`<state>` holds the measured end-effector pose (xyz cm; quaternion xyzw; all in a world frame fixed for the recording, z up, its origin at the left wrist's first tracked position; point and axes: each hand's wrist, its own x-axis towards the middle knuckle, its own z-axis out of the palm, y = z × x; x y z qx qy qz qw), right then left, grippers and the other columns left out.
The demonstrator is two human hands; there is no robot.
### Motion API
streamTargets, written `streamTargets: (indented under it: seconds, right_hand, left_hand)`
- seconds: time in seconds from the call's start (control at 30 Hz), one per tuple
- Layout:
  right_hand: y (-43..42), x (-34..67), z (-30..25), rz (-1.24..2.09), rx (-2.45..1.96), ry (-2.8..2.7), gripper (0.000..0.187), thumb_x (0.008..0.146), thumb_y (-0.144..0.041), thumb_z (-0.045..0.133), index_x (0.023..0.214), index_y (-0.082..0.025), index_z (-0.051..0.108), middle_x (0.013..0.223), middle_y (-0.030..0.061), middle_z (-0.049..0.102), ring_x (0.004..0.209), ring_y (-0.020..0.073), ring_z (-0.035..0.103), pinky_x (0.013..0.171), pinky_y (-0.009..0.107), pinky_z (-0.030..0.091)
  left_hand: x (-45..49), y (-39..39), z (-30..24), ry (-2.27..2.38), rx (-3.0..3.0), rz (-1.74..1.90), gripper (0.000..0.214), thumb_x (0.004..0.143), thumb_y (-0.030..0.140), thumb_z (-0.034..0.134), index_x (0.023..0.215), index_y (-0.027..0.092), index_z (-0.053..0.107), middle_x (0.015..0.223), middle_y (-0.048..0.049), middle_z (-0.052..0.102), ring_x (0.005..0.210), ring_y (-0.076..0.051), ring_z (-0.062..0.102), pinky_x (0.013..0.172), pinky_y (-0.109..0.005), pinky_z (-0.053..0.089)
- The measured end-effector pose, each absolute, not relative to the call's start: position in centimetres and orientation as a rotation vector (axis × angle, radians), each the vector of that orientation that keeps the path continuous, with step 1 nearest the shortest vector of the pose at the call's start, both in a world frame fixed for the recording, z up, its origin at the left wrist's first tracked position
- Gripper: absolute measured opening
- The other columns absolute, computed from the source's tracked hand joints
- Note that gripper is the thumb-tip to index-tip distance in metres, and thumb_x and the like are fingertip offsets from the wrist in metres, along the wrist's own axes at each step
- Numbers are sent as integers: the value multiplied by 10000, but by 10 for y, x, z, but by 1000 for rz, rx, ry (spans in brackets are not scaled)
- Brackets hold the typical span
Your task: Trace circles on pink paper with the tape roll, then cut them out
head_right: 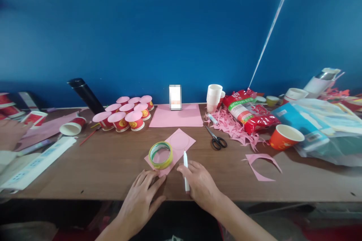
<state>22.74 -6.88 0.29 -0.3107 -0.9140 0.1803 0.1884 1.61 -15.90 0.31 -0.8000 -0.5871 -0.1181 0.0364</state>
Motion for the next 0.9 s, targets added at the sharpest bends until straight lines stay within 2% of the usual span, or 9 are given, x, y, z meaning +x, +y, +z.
streamTargets:
  seconds: [0.2, 0.47, 0.9]
  right_hand:
    - [-69, 228, 3, 514, -887, -2576, 578, 551, 14, 467, 1086, -204, 490, 1009, 71, 591, 971, 239, 485, 843, 354, 379]
    - [-70, 228, 7, 504, -904, -2583, 533, 586, 4, 504, 1074, -211, 490, 998, 69, 597, 978, 242, 485, 838, 356, 375]
    - [-70, 229, 6, 495, -908, -2605, 564, 548, 23, 470, 1066, -200, 488, 953, 65, 587, 935, 236, 491, 817, 351, 385]
  left_hand:
    - [15, -159, 3, -1779, -2448, -336, 449, 820, 415, 478, 1239, 255, 458, 1169, -75, 514, 1095, -247, 453, 983, -483, 327]
    - [11, -160, 6, -1753, -2461, -295, 467, 810, 412, 500, 1248, 258, 447, 1170, -64, 527, 1093, -232, 464, 989, -474, 322]
    - [6, -161, 8, -1727, -2455, -280, 445, 818, 391, 496, 1240, 256, 453, 1146, -62, 543, 1078, -218, 484, 997, -471, 319]
